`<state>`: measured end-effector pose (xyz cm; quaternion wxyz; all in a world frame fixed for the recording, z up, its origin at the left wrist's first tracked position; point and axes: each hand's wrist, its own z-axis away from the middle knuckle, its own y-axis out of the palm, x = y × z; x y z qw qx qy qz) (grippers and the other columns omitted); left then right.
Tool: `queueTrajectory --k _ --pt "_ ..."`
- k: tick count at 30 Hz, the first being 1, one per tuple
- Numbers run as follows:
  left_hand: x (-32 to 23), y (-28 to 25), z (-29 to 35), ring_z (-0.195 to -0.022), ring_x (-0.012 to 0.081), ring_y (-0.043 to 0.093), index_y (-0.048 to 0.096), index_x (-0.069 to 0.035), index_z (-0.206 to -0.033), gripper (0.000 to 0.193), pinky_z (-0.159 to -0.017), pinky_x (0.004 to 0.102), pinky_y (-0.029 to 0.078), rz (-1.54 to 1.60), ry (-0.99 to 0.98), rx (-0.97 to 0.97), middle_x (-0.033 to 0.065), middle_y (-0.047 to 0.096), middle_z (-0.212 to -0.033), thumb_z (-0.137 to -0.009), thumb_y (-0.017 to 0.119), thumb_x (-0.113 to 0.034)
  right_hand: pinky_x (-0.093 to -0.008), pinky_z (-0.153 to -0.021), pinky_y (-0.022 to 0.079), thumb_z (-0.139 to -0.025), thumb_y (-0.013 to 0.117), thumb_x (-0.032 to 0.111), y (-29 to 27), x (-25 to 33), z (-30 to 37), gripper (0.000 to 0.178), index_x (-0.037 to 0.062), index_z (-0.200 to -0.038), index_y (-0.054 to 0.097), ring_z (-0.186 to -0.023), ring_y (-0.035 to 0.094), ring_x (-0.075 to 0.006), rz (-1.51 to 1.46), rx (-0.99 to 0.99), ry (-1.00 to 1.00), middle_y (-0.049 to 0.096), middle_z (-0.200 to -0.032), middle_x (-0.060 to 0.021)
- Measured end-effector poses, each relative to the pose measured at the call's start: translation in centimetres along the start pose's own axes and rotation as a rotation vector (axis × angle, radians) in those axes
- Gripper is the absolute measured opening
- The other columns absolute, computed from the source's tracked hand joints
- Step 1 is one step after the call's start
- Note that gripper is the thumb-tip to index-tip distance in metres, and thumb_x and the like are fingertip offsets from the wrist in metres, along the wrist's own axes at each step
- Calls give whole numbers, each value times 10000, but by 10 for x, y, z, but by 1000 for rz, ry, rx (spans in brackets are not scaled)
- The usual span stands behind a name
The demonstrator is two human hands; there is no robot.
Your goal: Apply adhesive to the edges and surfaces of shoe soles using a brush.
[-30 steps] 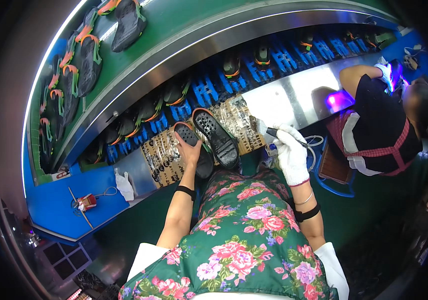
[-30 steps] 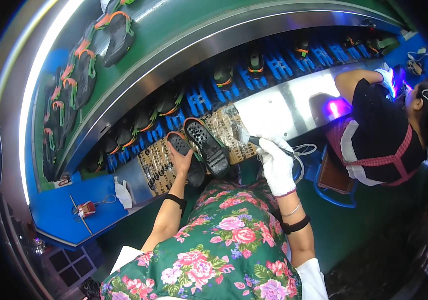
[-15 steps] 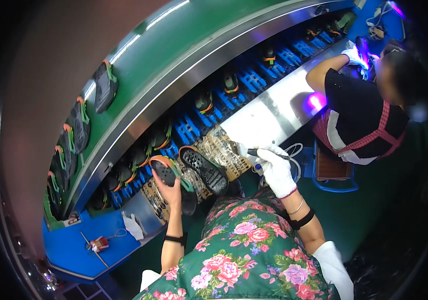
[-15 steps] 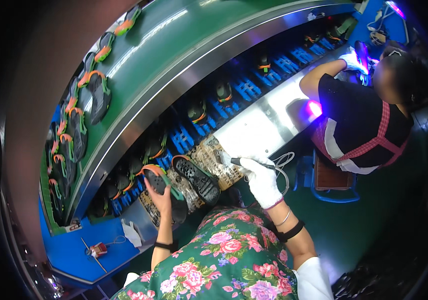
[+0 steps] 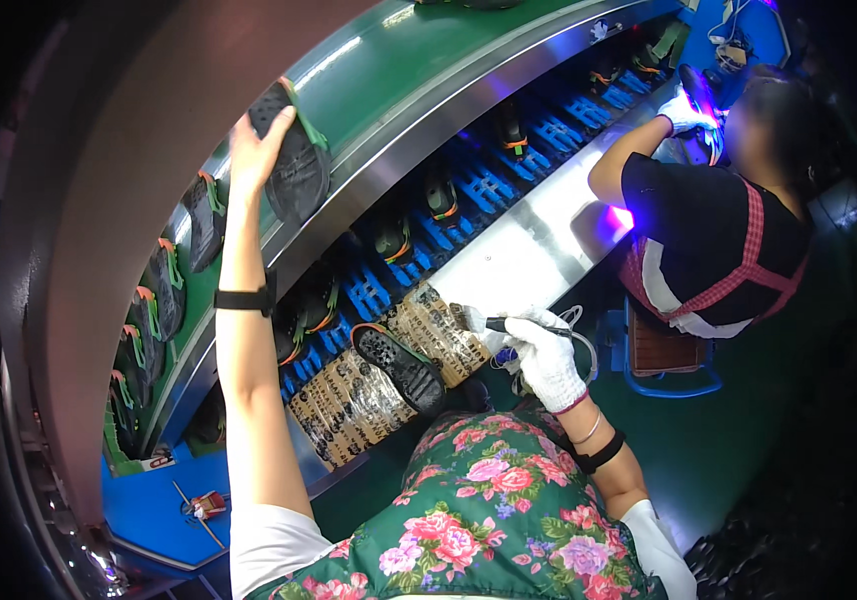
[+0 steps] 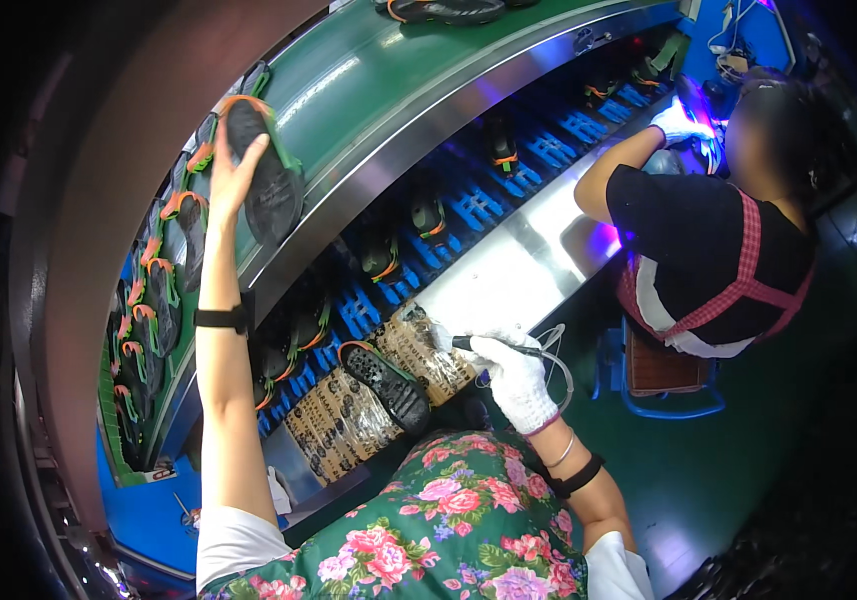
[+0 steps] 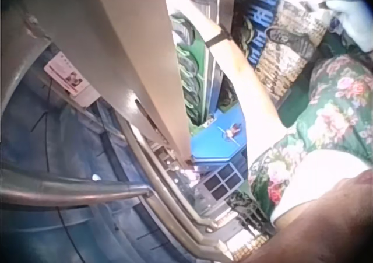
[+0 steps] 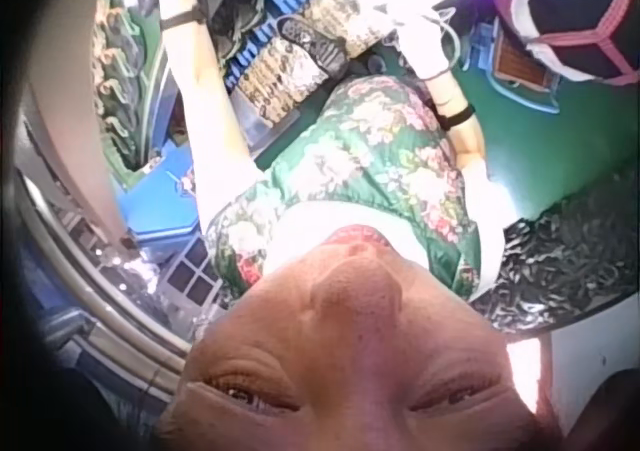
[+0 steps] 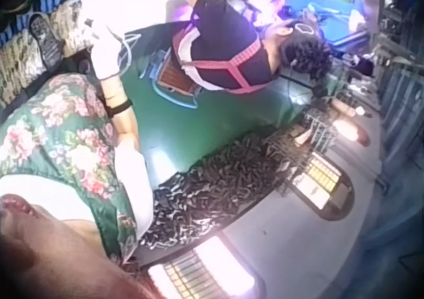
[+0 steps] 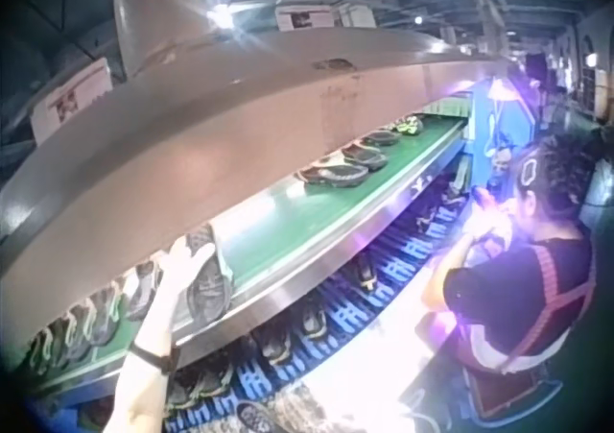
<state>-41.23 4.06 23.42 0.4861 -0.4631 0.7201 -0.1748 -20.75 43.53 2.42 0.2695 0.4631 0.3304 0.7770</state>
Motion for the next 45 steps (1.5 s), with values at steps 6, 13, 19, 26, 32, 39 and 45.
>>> queueTrajectory --k 6,13,19,26,32,39,45 --pt "16 42 28 -1422 419 443 396 -185 -1569 967 -1163 486 374 -298 -96 262 302 380 -1562 -777 795 -570 -276 -723 543 -844 679 -56 -5 29 -6 144 -26 -978 722 -765 685 -174 -16 -8 6 744 -918 -106" --pt "39 44 9 -1324 413 542 655 -233 -1371 675 -1126 459 423 -275 29 74 282 553 -1414 -745 831 -412 -285 -734 567 -891 679 -25 -24 16 -22 134 -24 -1012 736 -794 724 -190 9 80 16 755 -919 -110" --pt "43 62 -36 -1299 376 556 651 -200 -1374 678 -1104 444 441 -324 -61 37 254 573 -1376 -757 828 -416 -266 -732 548 -872 695 -67 -30 7 -33 148 -8 -994 754 -821 708 -149 17 61 46 758 -924 -64" --pt "-62 125 -73 -1378 413 469 553 -150 -1463 762 -1152 473 374 -283 167 247 267 514 -1458 -807 779 -466 -250 -721 535 -867 688 -24 -37 28 -39 206 -31 -1059 763 -769 695 -146 41 74 24 770 -942 -97" --pt "-140 248 -132 -1469 380 371 353 -28 -1561 889 -1214 443 318 -268 404 428 240 357 -1599 -843 737 -385 -260 -743 564 -879 681 -52 -36 38 -40 169 -37 -1031 751 -788 706 -152 -47 12 45 765 -964 -110" --pt "-152 330 -194 -1432 397 423 167 -93 -1625 977 -1187 459 368 -361 225 478 267 313 -1607 -851 724 -303 -245 -765 554 -887 687 -6 -36 44 -39 212 -14 -1084 764 -825 699 -127 14 23 26 764 -973 -87" --pt "-163 304 -167 -1220 380 602 696 -133 -1208 361 -996 472 514 -429 385 338 179 643 -1285 -879 725 -280 -296 -835 559 -870 671 -73 -50 67 -45 145 -32 -991 740 -918 709 -208 199 -47 -11 746 -1021 -140"
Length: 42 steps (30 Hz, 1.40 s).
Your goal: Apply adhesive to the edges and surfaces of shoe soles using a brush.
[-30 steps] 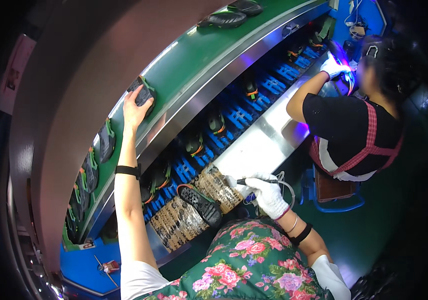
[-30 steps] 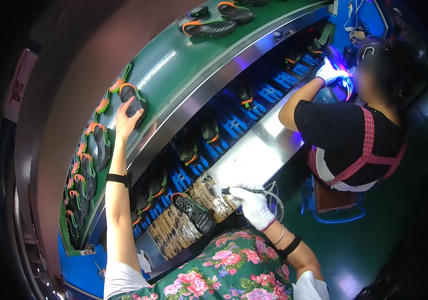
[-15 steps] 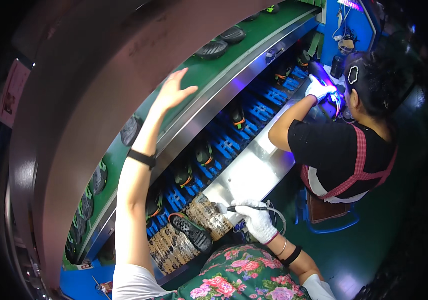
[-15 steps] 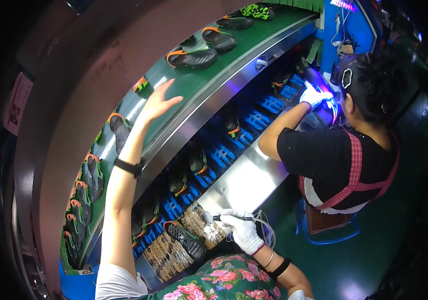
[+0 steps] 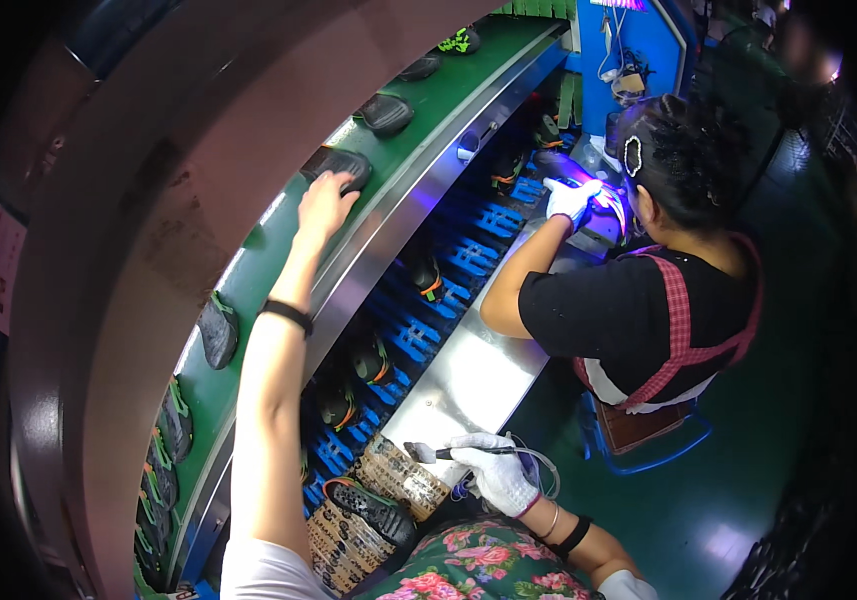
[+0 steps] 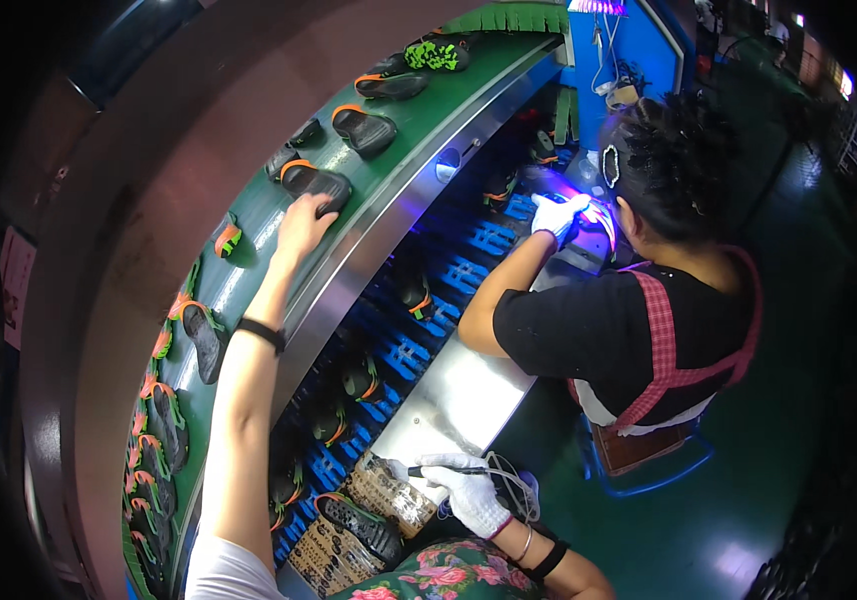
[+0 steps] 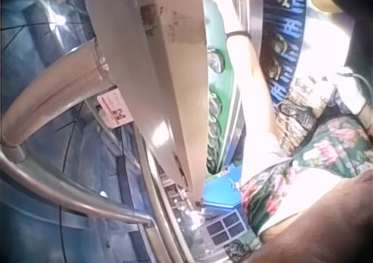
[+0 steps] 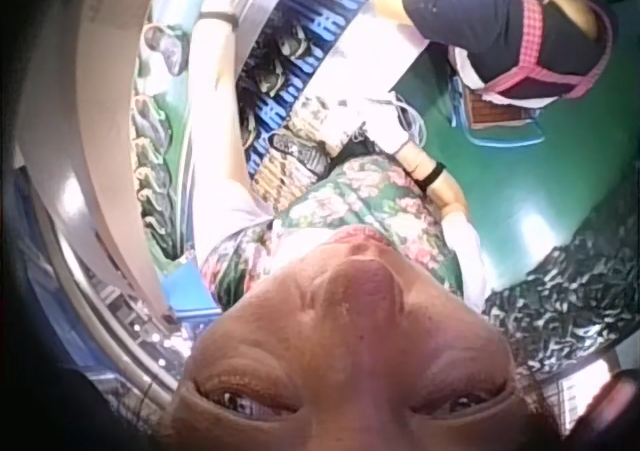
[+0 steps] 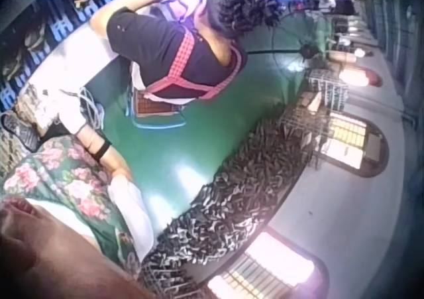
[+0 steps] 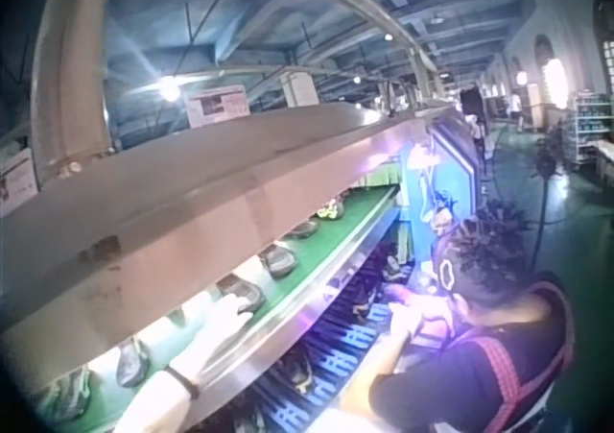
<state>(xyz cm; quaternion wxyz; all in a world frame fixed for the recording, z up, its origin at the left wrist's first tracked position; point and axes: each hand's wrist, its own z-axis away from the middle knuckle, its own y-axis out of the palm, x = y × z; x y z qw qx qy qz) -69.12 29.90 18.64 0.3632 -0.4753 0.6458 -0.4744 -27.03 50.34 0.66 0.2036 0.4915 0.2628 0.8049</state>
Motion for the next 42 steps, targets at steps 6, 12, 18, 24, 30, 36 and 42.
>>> queueTrajectory --k 6,12,18,24,30,36,42 --pt "34 -79 147 -971 201 722 613 35 -1291 346 -915 316 573 1098 -256 -130 116 655 -1214 -964 661 -70 -283 -811 543 -869 688 -33 12 -9 -1 163 -43 -1018 752 -883 711 -186 -160 74 59 762 -979 -112" --pt "82 -134 342 -1308 212 466 531 -117 -1078 240 -1049 427 473 1221 -283 -594 145 496 -1426 -931 678 -237 -300 -752 566 -874 698 -34 20 -1 10 147 -27 -1007 760 -829 713 -177 406 79 -346 751 -892 -88" --pt "67 -151 434 -1175 255 617 536 -28 -1369 399 -1043 399 500 1135 -589 -840 184 605 -1326 -995 533 -169 -370 -857 551 -870 726 35 39 30 15 128 7 -994 735 -954 712 -280 815 -34 -578 740 -1007 -139" --pt "32 -68 465 -982 168 670 661 -7 -1203 376 -916 320 529 1333 -653 -180 102 705 -1076 -1027 556 -322 -317 -855 568 -915 657 -45 90 27 37 177 -62 -1080 720 -962 699 -211 -94 329 -177 724 -1085 -137" --pt "-15 -16 502 -680 248 731 728 -45 -878 498 -694 353 625 2121 -1080 81 100 740 -787 -990 598 -512 -313 -846 553 -827 619 -100 114 7 54 324 -6 -1117 730 -957 718 -222 985 407 -707 747 -1056 -123" --pt "-64 -10 550 -1315 392 561 393 -3 -1530 1022 -1121 539 447 2617 -1024 150 260 546 -1431 -937 278 -828 -277 -772 555 -852 644 -120 110 -5 63 242 -22 -1049 743 -868 716 -198 832 365 -600 724 -1022 -141" --pt "-107 -16 576 -1231 413 613 380 -42 -1545 1222 -1057 564 488 2727 -791 362 274 591 -1354 -787 185 -980 -311 -753 571 -833 640 -152 118 12 74 266 -15 -1031 751 -873 728 -233 648 297 -432 722 -1028 -146"
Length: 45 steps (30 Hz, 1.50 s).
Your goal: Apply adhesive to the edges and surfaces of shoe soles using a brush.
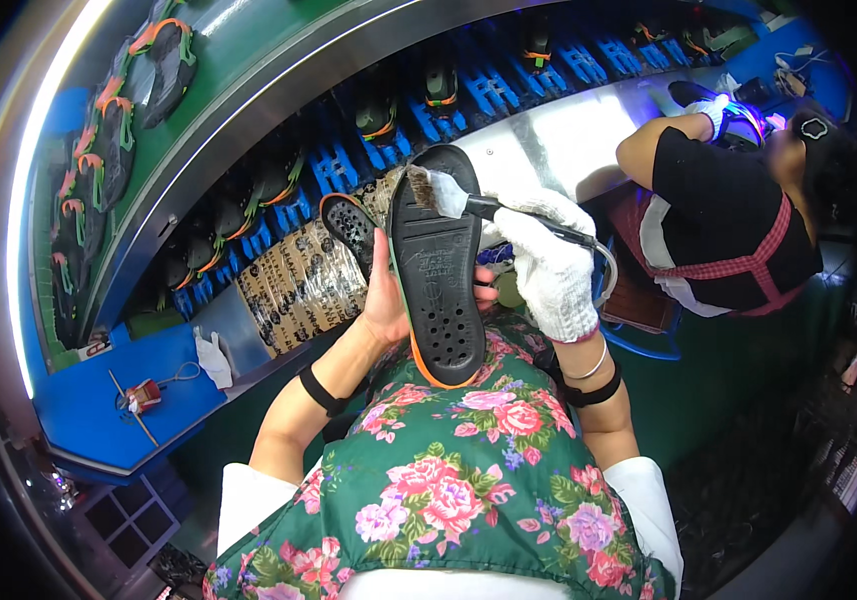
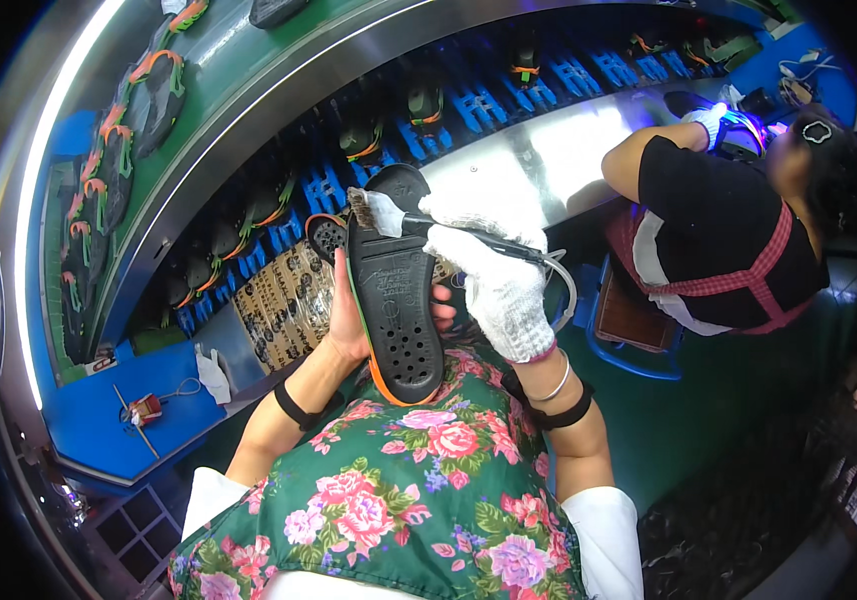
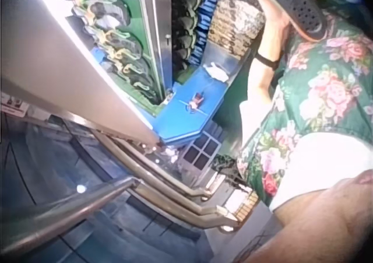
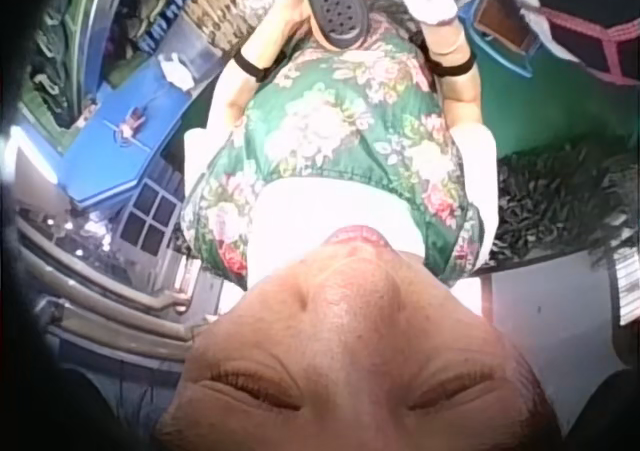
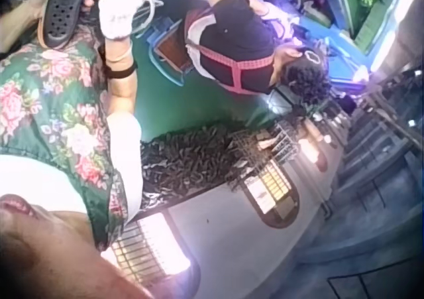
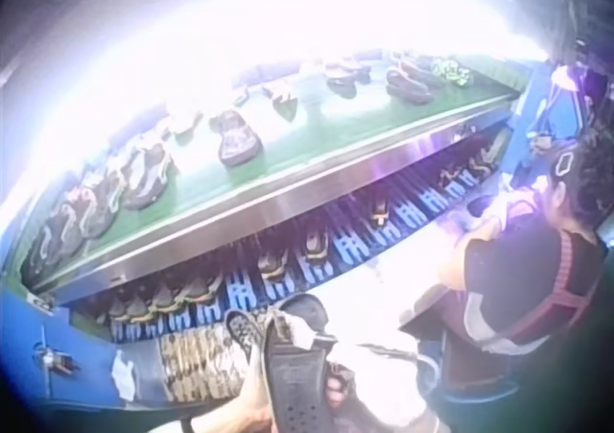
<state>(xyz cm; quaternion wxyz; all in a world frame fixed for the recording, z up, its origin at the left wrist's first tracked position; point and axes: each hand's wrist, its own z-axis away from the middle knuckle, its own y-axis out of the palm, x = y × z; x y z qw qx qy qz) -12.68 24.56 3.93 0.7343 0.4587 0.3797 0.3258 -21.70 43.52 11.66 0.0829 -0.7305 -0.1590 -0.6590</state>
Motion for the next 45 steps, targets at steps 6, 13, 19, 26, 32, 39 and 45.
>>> queueTrajectory --k 6,13,19,26,32,39,45 --pt "-7 20 -13 -1039 370 686 505 -24 -1419 1235 -924 500 570 10 107 14 236 645 -1209 -751 168 -1006 -310 -728 580 -869 671 -80 3 12 -6 188 -73 -1054 707 -835 726 -224 -526 -71 263 732 -950 -149" --pt "-10 54 -22 -1023 359 693 540 -23 -1354 1198 -908 493 574 38 193 75 220 658 -1181 -766 163 -996 -288 -643 558 -812 741 -61 1 23 -8 129 -45 -939 729 -726 711 -199 60 -12 -181 732 -867 -135" --pt "-1 51 -32 -1085 275 668 547 -90 -1398 1067 -956 453 551 272 296 -80 112 667 -1221 -836 234 -941 -338 -808 566 -762 749 -104 -5 25 -26 232 7 -965 767 -914 732 -233 447 19 -540 762 -1009 -134" --pt "19 68 -47 -1310 271 550 411 -84 -1533 1100 -1120 417 434 -254 359 -425 102 551 -1455 -858 200 -926 -392 -1009 498 -844 684 17 -4 24 -20 399 44 -1241 704 -1174 658 -272 634 158 -554 692 -1274 -130" --pt "8 52 -41 -1332 305 520 454 -103 -1501 1109 -1139 486 400 -111 288 -421 110 535 -1463 -825 236 -955 -410 -983 527 -830 727 26 -5 23 -25 322 31 -1151 746 -1092 698 -279 451 149 -601 736 -1166 -115" --pt "0 28 -45 -1364 313 487 414 -101 -1520 1150 -1165 489 362 -323 284 -451 118 512 -1481 -798 236 -978 -395 -867 560 -813 737 43 1 27 -31 272 50 -1083 765 -999 722 -288 507 128 -576 750 -1086 -136" --pt "-3 32 -60 -1342 273 501 420 -134 -1518 1006 -1149 483 384 -277 478 -388 86 521 -1470 -891 222 -895 -386 -925 553 -835 729 60 -6 23 -35 289 55 -1122 759 -1049 710 -270 375 135 -513 739 -1151 -123"
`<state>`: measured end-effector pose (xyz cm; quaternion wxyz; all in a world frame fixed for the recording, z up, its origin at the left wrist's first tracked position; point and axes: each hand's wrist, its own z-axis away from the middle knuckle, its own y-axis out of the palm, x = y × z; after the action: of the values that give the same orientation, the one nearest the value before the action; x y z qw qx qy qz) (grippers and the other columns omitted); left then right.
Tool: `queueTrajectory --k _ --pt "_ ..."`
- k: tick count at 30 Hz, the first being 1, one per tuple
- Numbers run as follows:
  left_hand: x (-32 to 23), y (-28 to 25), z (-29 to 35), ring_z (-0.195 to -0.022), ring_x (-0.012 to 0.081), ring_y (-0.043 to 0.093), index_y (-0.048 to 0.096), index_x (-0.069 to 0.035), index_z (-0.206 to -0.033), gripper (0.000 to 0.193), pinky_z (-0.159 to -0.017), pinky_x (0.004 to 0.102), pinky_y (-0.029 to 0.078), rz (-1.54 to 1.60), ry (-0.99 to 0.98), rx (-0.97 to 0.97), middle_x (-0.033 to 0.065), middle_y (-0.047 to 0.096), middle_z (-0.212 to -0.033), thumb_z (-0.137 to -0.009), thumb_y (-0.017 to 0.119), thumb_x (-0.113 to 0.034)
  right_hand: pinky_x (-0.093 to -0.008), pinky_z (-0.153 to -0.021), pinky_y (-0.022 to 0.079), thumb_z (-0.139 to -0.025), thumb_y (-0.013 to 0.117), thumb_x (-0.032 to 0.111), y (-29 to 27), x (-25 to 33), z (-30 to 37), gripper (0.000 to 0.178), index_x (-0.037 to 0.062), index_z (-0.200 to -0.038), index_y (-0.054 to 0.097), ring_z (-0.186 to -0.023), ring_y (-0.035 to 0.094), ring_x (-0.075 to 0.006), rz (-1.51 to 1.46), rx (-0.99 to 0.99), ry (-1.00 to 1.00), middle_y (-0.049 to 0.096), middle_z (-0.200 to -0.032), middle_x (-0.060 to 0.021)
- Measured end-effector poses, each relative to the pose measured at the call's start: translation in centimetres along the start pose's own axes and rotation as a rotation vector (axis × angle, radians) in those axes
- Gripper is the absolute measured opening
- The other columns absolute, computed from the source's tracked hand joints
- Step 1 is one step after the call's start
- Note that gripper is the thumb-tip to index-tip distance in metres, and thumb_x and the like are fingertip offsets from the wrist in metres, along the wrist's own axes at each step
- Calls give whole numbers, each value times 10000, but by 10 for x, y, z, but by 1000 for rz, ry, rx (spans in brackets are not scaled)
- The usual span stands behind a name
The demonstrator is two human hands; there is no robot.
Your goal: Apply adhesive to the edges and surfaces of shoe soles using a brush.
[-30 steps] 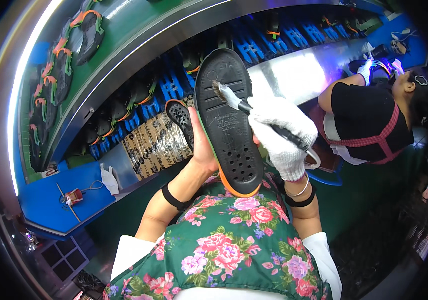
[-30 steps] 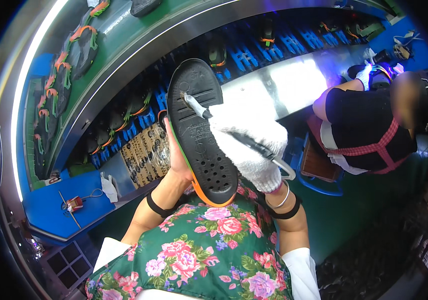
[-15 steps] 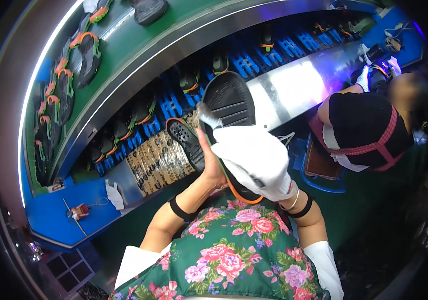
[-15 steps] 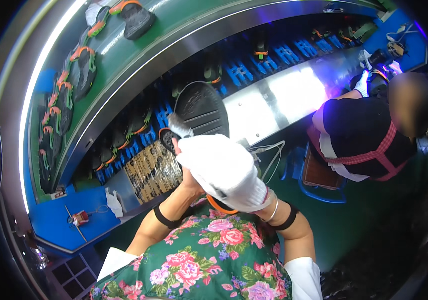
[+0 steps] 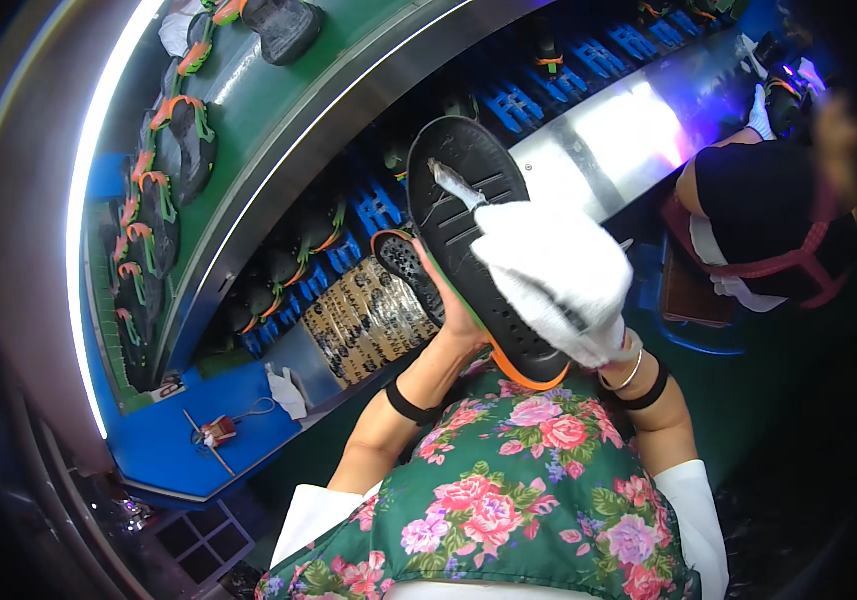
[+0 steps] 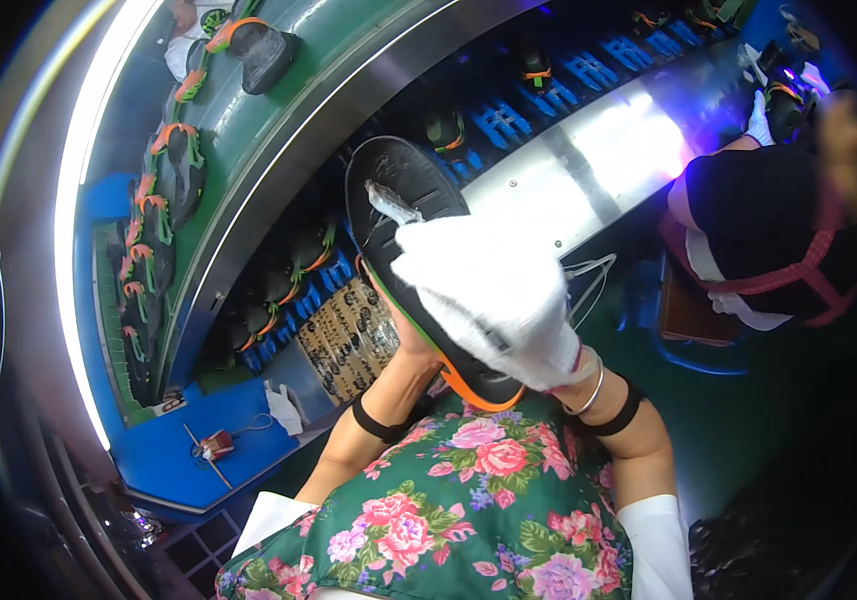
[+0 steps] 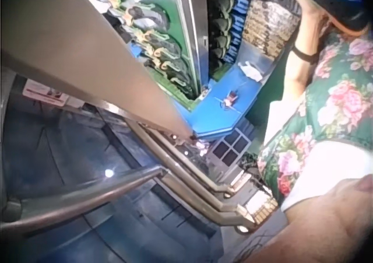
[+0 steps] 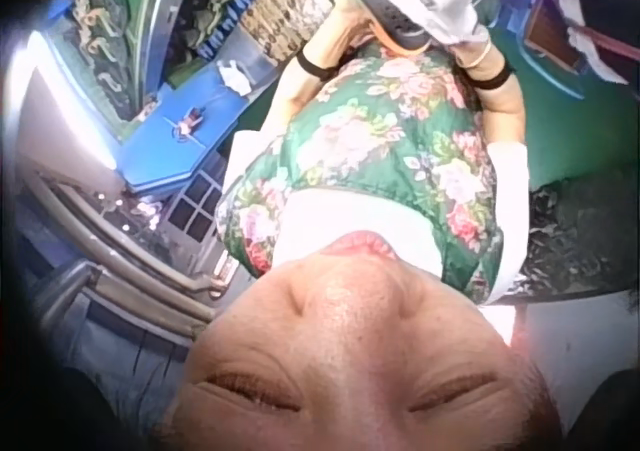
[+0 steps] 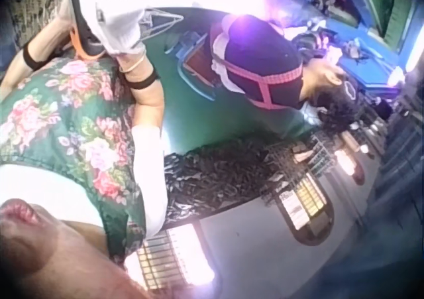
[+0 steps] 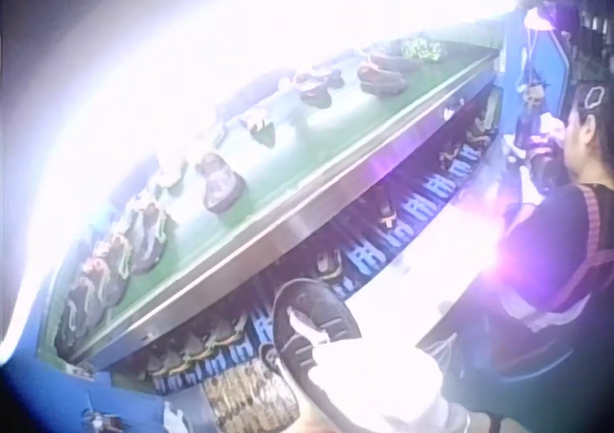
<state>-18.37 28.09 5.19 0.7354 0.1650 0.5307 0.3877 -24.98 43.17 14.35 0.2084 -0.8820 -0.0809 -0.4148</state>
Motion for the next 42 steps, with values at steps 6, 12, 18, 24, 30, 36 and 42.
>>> queueTrajectory --k 6,12,18,24,30,36,42 --pt "9 -29 -12 -1335 308 519 416 -125 -1525 1079 -1154 502 383 503 -179 403 106 523 -1473 -843 224 -938 -394 -892 582 -811 707 8 6 3 -5 284 3 -1091 754 -1025 716 -290 -126 96 -170 749 -1103 -133" --pt "16 -54 -22 -1366 328 500 415 -71 -1518 1196 -1162 522 376 607 -240 660 151 505 -1496 -776 228 -989 -407 -896 571 -789 720 9 16 1 4 330 18 -1118 745 -1021 719 -332 -6 16 -154 740 -1109 -155" --pt "-11 -26 -18 -1334 370 531 397 -62 -1529 1179 -1144 538 399 807 -299 575 171 526 -1473 -795 254 -974 -394 -866 575 -810 737 42 5 -11 8 254 55 -1061 772 -995 731 -306 -147 39 -42 752 -1089 -138" --pt "-14 -48 -27 -1265 374 585 402 -29 -1511 1213 -1092 502 474 292 -248 535 249 578 -1367 -773 288 -985 -387 -891 573 -816 737 40 14 0 10 282 84 -1093 765 -1016 726 -287 -33 140 -215 744 -1146 -120" --pt "-37 -19 -18 -1106 353 667 487 -24 -1436 1196 -1004 502 530 291 -306 170 212 636 -1277 -768 270 -993 -391 -881 578 -824 719 20 12 -6 14 264 61 -1082 757 -1014 729 -297 7 100 -149 749 -1110 -139" --pt "-46 -16 -16 -1059 306 647 525 -4 -1318 1118 -904 453 574 6 -41 464 194 624 -1147 -751 440 -963 -378 -848 577 -793 758 24 9 -4 19 255 65 -1044 773 -965 734 -281 -143 128 -131 761 -1055 -102" --pt "-52 -8 -25 -1041 302 589 542 22 -1272 1193 -889 463 546 303 -259 460 173 610 -1101 -696 403 -1013 -361 -838 600 -808 789 55 19 -2 27 282 76 -1088 770 -954 739 -249 -9 145 -254 764 -1054 -86"
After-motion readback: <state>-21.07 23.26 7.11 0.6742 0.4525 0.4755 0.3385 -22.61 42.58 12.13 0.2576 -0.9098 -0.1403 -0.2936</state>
